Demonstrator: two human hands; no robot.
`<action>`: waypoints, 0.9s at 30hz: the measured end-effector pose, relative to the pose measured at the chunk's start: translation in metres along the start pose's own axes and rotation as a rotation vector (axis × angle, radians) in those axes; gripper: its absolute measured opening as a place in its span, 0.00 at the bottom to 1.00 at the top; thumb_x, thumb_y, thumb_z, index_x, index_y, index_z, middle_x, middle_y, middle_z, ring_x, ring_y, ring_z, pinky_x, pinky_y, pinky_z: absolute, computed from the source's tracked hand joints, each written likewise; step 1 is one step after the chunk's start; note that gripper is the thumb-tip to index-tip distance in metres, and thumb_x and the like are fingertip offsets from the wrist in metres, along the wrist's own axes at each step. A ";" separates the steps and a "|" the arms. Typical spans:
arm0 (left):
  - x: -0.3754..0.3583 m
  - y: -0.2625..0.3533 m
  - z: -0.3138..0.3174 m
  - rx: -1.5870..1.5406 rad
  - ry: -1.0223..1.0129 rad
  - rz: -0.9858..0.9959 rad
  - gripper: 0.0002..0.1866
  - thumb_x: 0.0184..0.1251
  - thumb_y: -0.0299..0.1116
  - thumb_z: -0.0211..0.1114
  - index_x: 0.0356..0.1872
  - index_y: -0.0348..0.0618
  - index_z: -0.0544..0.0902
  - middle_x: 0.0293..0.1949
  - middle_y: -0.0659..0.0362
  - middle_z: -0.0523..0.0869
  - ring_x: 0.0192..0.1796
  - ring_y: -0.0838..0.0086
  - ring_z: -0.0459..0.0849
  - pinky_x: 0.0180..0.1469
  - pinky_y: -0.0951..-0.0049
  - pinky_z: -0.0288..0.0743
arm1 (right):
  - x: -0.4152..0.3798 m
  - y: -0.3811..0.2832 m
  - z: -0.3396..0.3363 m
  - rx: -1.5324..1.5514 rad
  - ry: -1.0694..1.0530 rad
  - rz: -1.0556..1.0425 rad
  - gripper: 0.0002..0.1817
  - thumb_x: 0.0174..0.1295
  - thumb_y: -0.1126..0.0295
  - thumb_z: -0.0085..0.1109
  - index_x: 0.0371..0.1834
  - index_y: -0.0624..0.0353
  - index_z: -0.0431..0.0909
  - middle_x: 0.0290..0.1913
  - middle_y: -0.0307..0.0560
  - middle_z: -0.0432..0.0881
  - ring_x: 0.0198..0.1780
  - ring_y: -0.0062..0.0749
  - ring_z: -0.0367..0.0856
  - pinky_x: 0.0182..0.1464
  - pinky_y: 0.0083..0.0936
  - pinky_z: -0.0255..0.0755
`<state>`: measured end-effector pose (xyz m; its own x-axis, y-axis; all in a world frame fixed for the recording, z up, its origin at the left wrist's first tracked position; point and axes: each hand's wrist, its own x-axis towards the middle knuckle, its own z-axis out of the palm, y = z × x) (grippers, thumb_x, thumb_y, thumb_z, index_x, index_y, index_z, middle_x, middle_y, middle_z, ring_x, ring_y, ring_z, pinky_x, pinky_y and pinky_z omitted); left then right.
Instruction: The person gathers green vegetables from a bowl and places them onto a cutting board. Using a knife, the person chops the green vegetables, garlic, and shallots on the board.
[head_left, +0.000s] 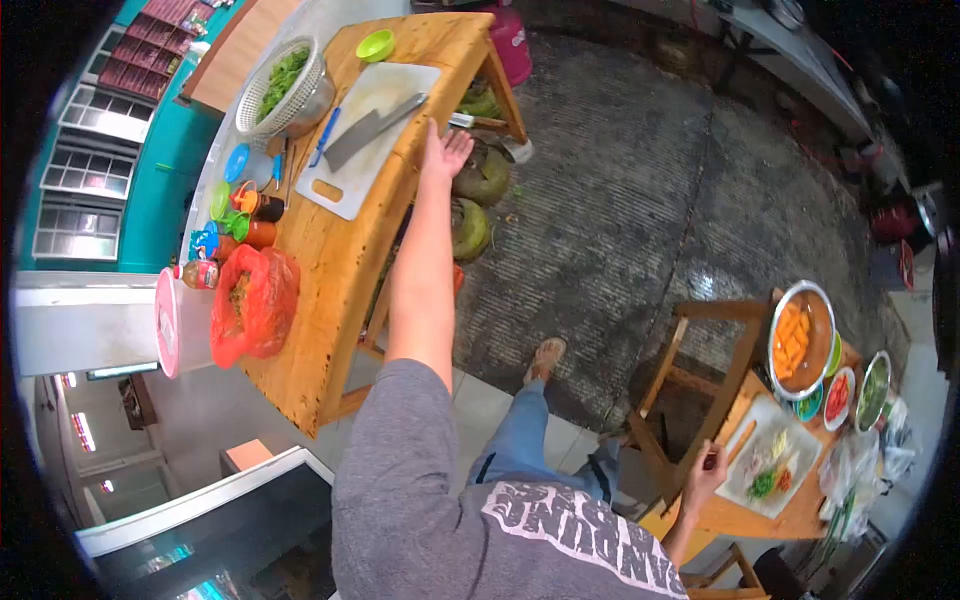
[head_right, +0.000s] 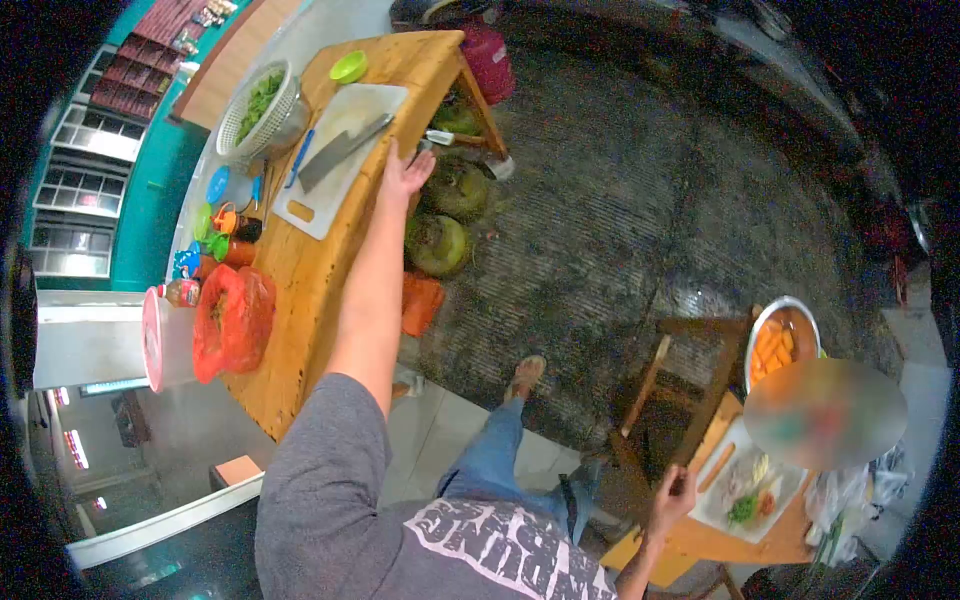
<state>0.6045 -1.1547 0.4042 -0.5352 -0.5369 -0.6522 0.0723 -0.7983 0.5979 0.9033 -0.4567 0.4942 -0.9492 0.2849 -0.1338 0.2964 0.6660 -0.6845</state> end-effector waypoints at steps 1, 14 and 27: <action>0.024 0.012 0.003 -0.054 -0.052 -0.060 0.48 0.57 0.67 0.66 0.66 0.39 0.63 0.60 0.40 0.73 0.59 0.51 0.78 0.61 0.46 0.76 | -0.002 -0.002 0.019 0.026 -0.072 -0.124 0.09 0.66 0.74 0.61 0.29 0.64 0.74 0.23 0.39 0.71 0.26 0.17 0.66 0.27 0.17 0.61; 0.099 0.041 0.033 -0.649 -0.111 -0.248 0.47 0.65 0.69 0.54 0.61 0.26 0.65 0.56 0.39 0.75 0.56 0.48 0.79 0.57 0.47 0.78 | -0.025 -0.057 0.034 -0.151 -0.170 0.076 0.12 0.65 0.73 0.62 0.26 0.64 0.72 0.21 0.42 0.70 0.24 0.23 0.66 0.27 0.23 0.62; 0.061 0.019 -0.001 -0.042 0.022 0.154 0.25 0.73 0.57 0.52 0.46 0.41 0.69 0.33 0.51 0.79 0.33 0.62 0.81 0.37 0.62 0.79 | -0.064 -0.045 0.034 -0.055 -0.034 0.071 0.12 0.61 0.68 0.67 0.27 0.63 0.75 0.22 0.51 0.75 0.21 0.36 0.73 0.26 0.28 0.67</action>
<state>0.5744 -1.2034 0.3752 -0.4965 -0.6592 -0.5648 0.1877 -0.7168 0.6716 0.9469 -0.5284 0.5098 -0.9282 0.3098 -0.2061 0.3680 0.6819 -0.6321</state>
